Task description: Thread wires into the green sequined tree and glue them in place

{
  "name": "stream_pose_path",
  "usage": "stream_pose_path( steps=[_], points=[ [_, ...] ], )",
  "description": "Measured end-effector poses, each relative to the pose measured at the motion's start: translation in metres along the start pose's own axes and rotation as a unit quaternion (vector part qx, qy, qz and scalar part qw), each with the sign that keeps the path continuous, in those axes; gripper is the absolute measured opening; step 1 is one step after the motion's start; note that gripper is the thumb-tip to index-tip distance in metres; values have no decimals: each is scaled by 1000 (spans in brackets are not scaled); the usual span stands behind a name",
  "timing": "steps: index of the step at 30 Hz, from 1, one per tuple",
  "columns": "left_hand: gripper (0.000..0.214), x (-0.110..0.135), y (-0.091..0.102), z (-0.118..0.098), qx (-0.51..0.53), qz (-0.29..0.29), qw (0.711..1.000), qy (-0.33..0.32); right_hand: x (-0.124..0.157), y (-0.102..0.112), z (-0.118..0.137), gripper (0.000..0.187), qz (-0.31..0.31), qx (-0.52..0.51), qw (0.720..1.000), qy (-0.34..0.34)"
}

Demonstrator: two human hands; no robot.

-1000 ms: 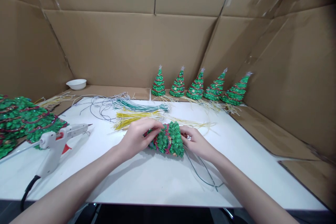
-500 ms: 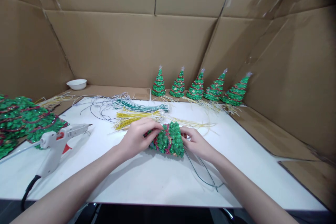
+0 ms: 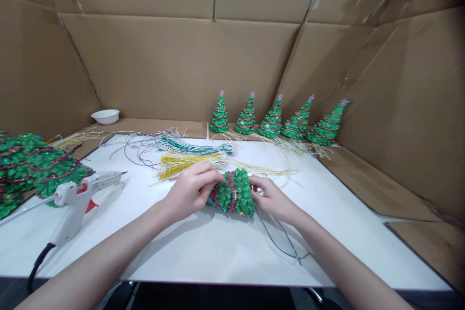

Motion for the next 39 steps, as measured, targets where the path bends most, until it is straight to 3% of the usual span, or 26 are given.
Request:
stream_pose_path(
  steps=[7,14,39],
  points=[
    [24,-1,-1,0,5,1,1000,0,1,-1,-6,20,-1,-1,1000,1],
    [23,0,-3,3,5,13,1000,14,2,6,-3,19,-41,82,995,51],
    [21,0,-5,2,5,23,999,23,3,6,2,17,-43,98,992,70]
  ],
)
Point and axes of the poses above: each hand's wrist, its own x-axis away from the middle knuckle, its own y-axis out of the back of the hand, z = x × y, the point moved 9 cm from there along -x, towards the middle knuckle, and after that the axes turned 1 degree about z, right-handed, at the moved point
